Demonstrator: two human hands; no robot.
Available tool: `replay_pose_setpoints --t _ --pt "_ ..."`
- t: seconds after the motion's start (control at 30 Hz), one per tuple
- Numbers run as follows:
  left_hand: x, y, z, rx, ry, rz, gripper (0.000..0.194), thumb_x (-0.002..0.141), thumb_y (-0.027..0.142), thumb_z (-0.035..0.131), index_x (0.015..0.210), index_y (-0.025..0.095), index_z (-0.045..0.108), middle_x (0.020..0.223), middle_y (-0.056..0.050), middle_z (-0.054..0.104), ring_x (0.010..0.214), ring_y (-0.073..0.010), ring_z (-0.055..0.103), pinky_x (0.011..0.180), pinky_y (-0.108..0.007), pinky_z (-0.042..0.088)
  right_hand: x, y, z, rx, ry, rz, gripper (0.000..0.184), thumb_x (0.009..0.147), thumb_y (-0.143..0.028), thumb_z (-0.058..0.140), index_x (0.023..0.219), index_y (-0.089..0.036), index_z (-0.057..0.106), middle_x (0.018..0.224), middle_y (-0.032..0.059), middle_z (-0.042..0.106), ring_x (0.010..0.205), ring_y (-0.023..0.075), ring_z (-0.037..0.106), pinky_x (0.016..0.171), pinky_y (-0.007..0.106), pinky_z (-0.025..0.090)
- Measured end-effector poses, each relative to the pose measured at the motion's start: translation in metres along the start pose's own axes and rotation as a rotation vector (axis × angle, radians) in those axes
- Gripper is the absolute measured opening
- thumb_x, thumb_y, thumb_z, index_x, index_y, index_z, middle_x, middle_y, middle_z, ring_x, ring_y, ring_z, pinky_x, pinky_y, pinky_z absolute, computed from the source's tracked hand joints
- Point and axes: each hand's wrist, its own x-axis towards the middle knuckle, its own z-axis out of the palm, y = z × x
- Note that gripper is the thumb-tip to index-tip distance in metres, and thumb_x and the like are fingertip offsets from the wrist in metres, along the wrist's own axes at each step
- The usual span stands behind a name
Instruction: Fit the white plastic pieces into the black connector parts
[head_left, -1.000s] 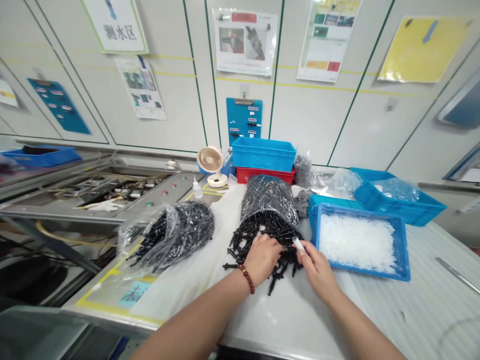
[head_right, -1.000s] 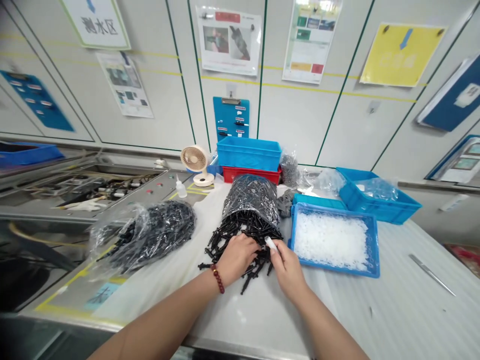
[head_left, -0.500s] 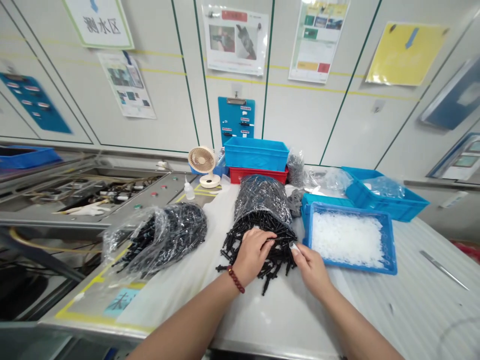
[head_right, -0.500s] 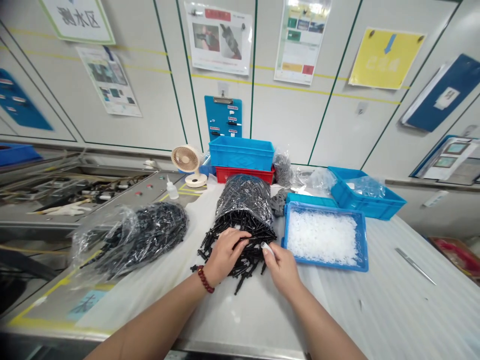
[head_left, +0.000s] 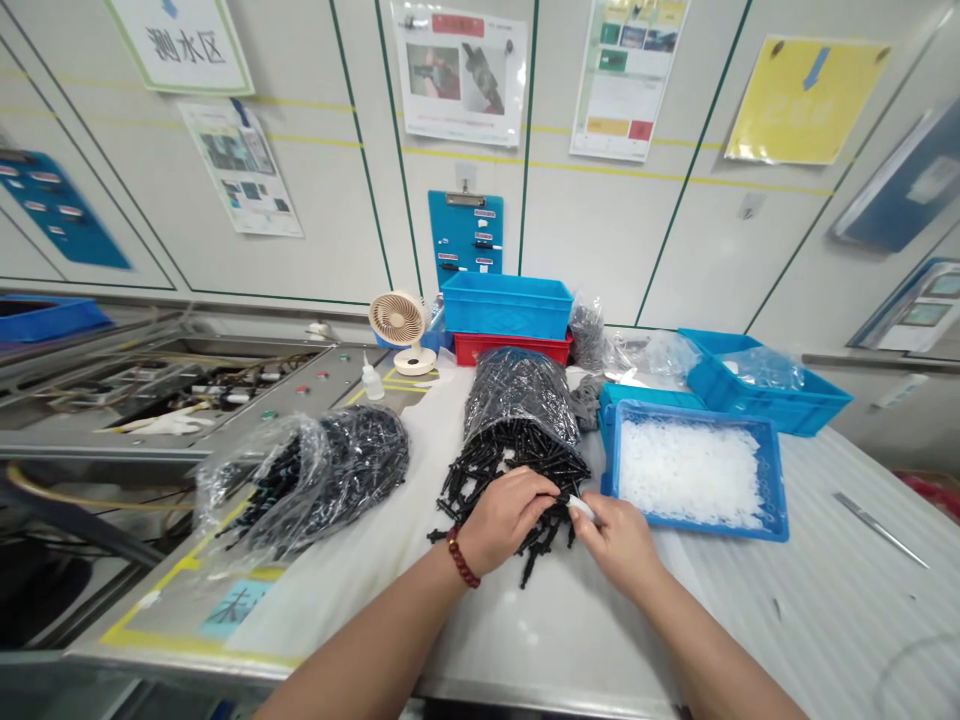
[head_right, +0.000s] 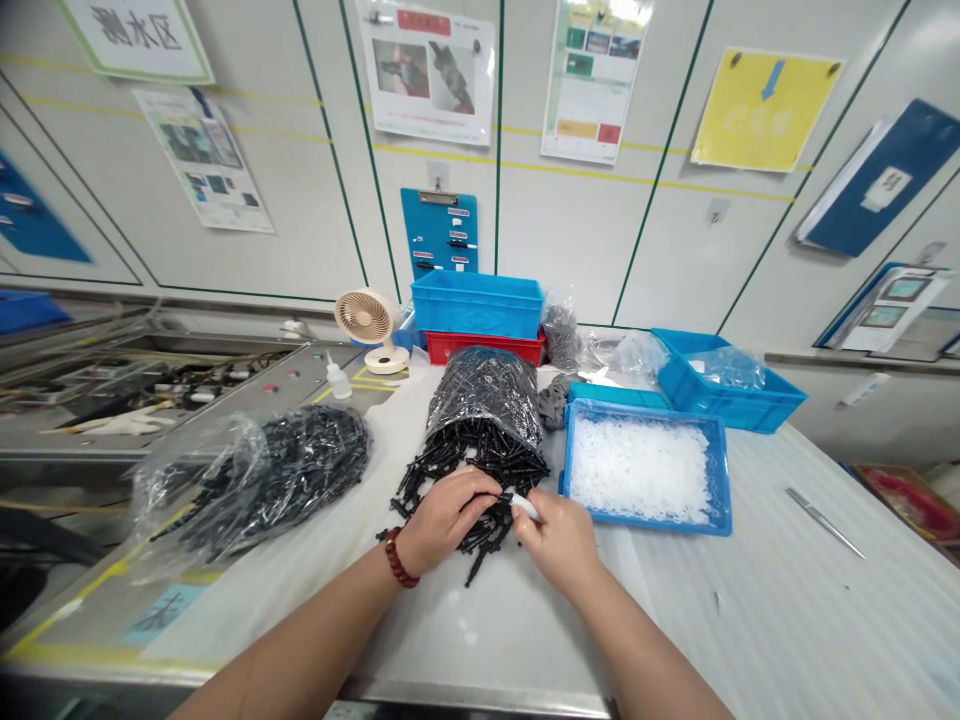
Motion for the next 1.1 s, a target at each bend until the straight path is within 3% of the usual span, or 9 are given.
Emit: replay_pose_setpoints --t 0.2,0.47,0.67,0.87,1.1 --pt "0.001 -0.005 -0.001 0.078 -0.132 -0.022 0.022 0.091 0.025 0.04 0.084 0.015 0.058 0.079 -0.004 0.062 0.075 -0.0143 0.056 0.07 -0.024 0.044 -0.001 -0.004 0.0 -0.228 -0.028 -0.022 0.027 0.081 -0.034 0.042 0.06 -0.02 0.052 0.053 0.0007 0.057 0.051 0.0136 0.049 0.049 0.025 0.017" --pt "0.0 -0.008 0.004 0.118 -0.212 -0.052 0.012 0.087 0.02 0.048 0.085 0.015 0.059 0.079 -0.002 0.062 0.075 -0.0139 0.057 0.07 -0.022 0.044 -0.003 -0.006 0.003 -0.307 -0.036 -0.013 0.028 0.08 -0.039 0.047 0.061 -0.02 0.057 0.055 0.0027 0.061 0.051 0.0147 0.053 0.048 0.027 0.015" --pt "-0.001 -0.012 0.005 0.062 -0.198 -0.08 0.016 0.089 0.021 0.045 0.092 0.015 0.06 0.085 -0.004 0.064 0.08 -0.014 0.058 0.075 -0.022 0.046 -0.003 -0.009 0.001 -0.355 -0.057 0.058 0.032 0.082 -0.043 0.046 0.065 -0.02 0.059 0.058 0.0031 0.063 0.055 0.0151 0.056 0.048 0.026 0.014" --pt "0.001 -0.012 0.003 0.03 -0.174 -0.055 0.024 0.091 0.026 0.041 0.093 0.014 0.062 0.086 -0.005 0.065 0.08 -0.0141 0.059 0.075 -0.023 0.046 -0.002 -0.009 0.001 -0.324 -0.048 0.024 0.023 0.084 -0.033 0.045 0.07 -0.02 0.059 0.058 0.0004 0.062 0.056 0.0135 0.055 0.049 0.025 0.016" --pt "0.001 -0.013 0.003 -0.01 -0.164 -0.076 0.021 0.09 0.023 0.044 0.091 0.015 0.062 0.084 -0.004 0.065 0.078 -0.0131 0.058 0.074 -0.021 0.045 -0.002 -0.007 0.001 -0.297 -0.04 0.014 0.025 0.083 -0.033 0.044 0.066 -0.02 0.057 0.057 0.0 0.06 0.055 0.0127 0.054 0.049 0.025 0.016"
